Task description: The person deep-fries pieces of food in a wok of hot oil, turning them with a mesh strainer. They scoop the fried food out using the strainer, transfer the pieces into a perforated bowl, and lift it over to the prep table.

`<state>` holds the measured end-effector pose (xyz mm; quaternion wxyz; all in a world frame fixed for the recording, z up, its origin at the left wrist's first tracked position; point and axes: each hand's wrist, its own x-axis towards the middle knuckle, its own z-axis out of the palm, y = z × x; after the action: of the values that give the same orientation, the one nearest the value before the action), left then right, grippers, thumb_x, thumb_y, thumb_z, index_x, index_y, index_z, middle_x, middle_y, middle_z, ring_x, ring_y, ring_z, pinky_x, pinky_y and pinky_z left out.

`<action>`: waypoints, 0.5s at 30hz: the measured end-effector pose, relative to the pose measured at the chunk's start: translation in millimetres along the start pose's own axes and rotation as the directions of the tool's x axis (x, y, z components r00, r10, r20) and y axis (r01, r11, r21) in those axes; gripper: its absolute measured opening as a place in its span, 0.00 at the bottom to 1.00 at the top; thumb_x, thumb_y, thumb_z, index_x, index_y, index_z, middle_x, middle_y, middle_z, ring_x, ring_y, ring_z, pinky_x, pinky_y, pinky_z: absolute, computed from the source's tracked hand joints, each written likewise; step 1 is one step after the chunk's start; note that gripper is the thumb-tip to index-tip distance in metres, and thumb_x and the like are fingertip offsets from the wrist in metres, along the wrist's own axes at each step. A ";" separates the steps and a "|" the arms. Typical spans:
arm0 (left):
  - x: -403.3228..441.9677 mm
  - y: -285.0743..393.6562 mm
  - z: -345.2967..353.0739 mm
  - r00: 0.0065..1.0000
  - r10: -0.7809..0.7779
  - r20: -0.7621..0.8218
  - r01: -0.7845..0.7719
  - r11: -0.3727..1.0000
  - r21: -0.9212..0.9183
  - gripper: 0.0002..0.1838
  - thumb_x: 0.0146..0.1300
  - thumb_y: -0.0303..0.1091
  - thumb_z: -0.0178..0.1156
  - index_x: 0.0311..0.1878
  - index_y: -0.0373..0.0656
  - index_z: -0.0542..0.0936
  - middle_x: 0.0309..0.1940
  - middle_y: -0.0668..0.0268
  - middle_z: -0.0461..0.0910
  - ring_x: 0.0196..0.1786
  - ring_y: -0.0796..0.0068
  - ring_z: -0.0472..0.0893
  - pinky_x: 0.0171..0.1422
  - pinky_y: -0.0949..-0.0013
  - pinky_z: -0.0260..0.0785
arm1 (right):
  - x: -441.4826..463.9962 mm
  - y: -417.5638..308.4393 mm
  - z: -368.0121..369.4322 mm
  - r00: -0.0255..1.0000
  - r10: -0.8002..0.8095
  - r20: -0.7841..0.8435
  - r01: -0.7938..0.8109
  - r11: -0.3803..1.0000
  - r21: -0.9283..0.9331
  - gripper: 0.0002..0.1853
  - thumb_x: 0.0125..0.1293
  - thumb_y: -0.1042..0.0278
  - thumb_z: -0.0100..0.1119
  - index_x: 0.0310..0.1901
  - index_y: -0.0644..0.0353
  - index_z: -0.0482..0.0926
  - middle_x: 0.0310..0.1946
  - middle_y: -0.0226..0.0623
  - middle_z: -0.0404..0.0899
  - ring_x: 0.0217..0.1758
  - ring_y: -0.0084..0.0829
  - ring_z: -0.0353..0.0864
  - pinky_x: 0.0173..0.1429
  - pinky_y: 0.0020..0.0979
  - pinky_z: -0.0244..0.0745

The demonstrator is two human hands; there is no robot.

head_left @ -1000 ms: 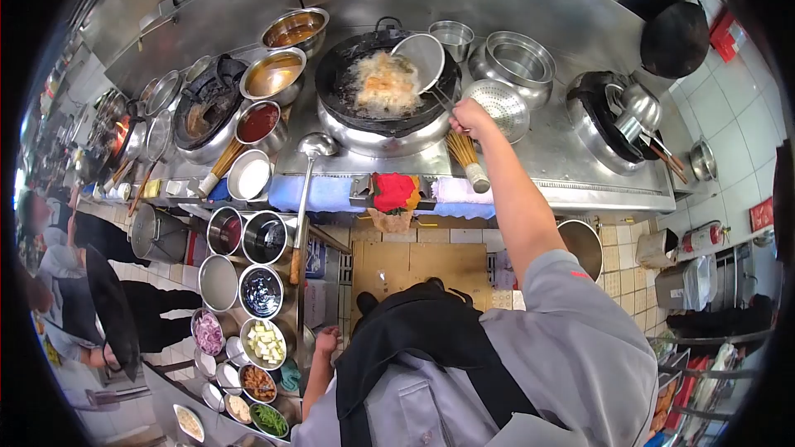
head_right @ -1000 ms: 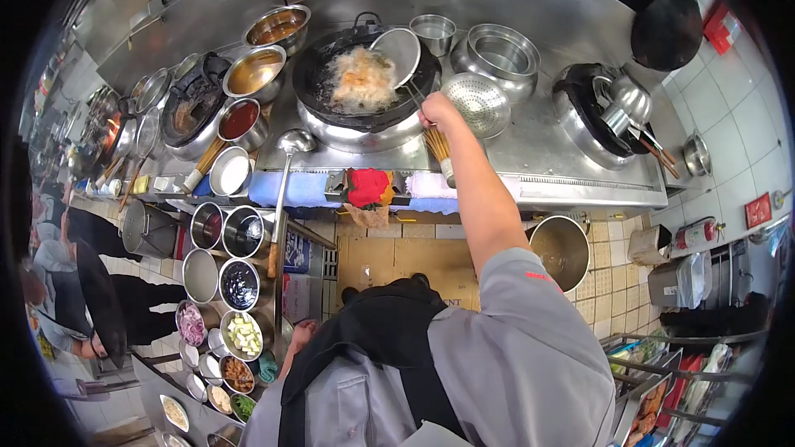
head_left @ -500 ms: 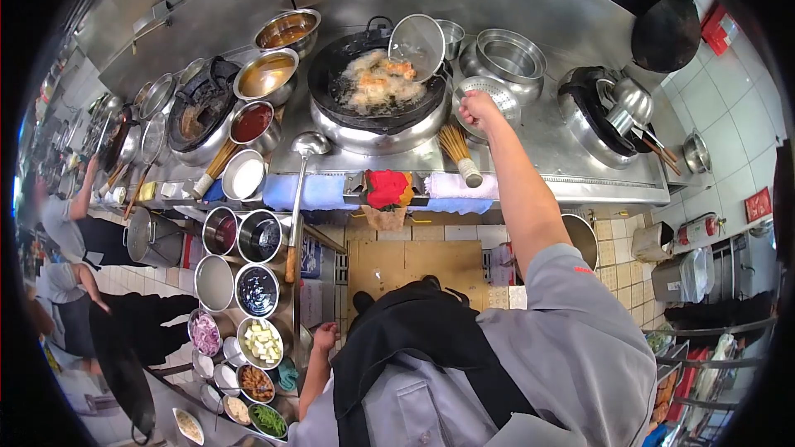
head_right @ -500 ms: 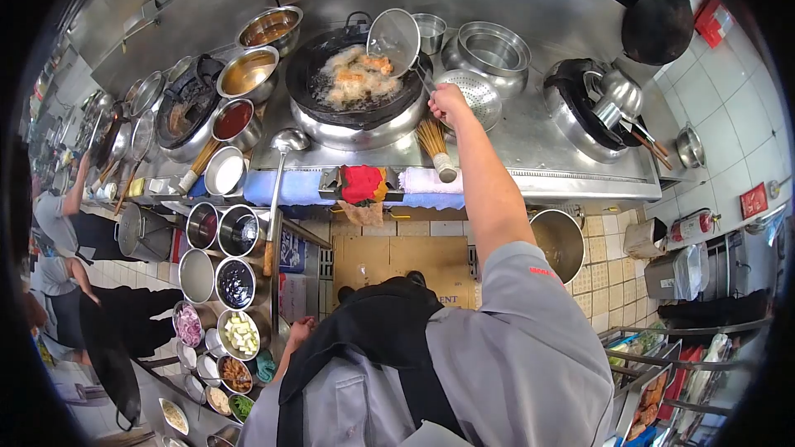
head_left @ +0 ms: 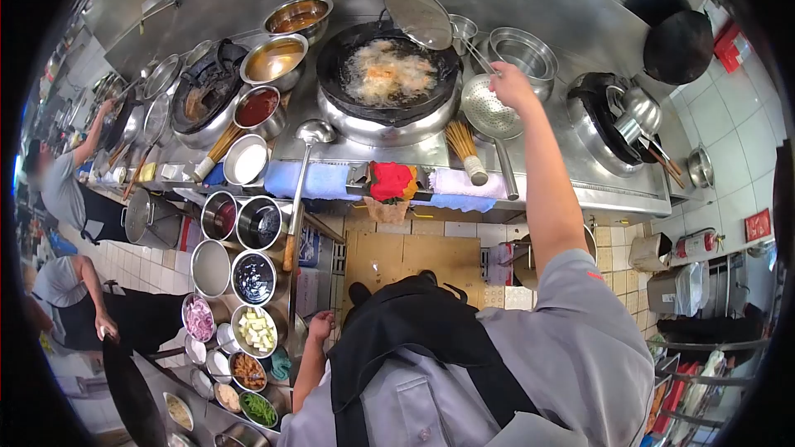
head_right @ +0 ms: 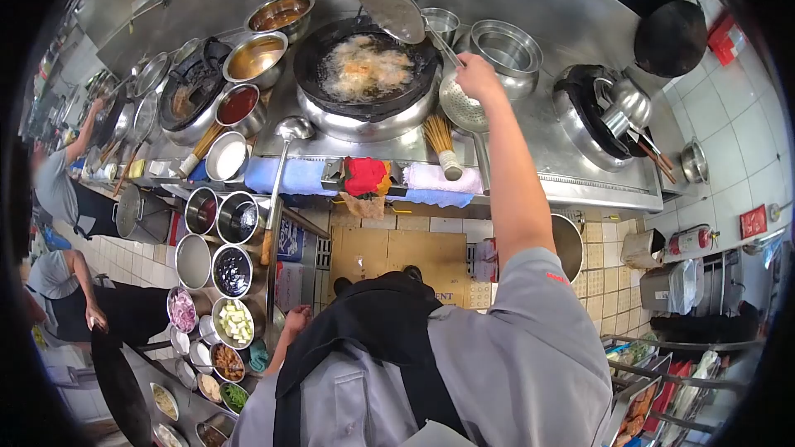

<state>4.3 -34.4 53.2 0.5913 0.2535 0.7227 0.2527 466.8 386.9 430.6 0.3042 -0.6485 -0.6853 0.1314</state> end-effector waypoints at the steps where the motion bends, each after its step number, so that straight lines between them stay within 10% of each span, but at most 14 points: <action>1: 1.9 -0.7 1.9 1.000 0.010 -0.006 -0.010 1.000 0.002 0.13 0.57 0.31 0.49 0.43 0.36 0.71 0.30 0.63 0.74 0.32 0.74 0.74 0.32 0.72 0.71 | -7.8 -6.2 -8.2 1.000 -0.003 0.031 0.003 1.000 0.022 0.15 0.52 0.71 0.48 0.44 0.60 0.72 0.36 0.50 0.74 0.43 0.42 0.73 0.47 0.36 0.66; 15: -5.1 6.6 3.7 0.999 0.025 0.031 -0.027 0.998 0.062 0.13 0.58 0.33 0.49 0.43 0.35 0.71 0.31 0.62 0.74 0.33 0.72 0.75 0.35 0.70 0.72 | -103.5 -30.9 35.3 0.973 -0.174 0.153 0.208 0.948 -0.242 0.19 0.53 0.76 0.43 0.48 0.56 0.69 0.33 0.51 0.73 0.35 0.48 0.73 0.41 0.40 0.69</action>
<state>9.3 -32.7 60.7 0.5907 0.2851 0.7178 0.2337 418.4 290.4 395.3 0.1838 -0.6029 -0.7746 0.0535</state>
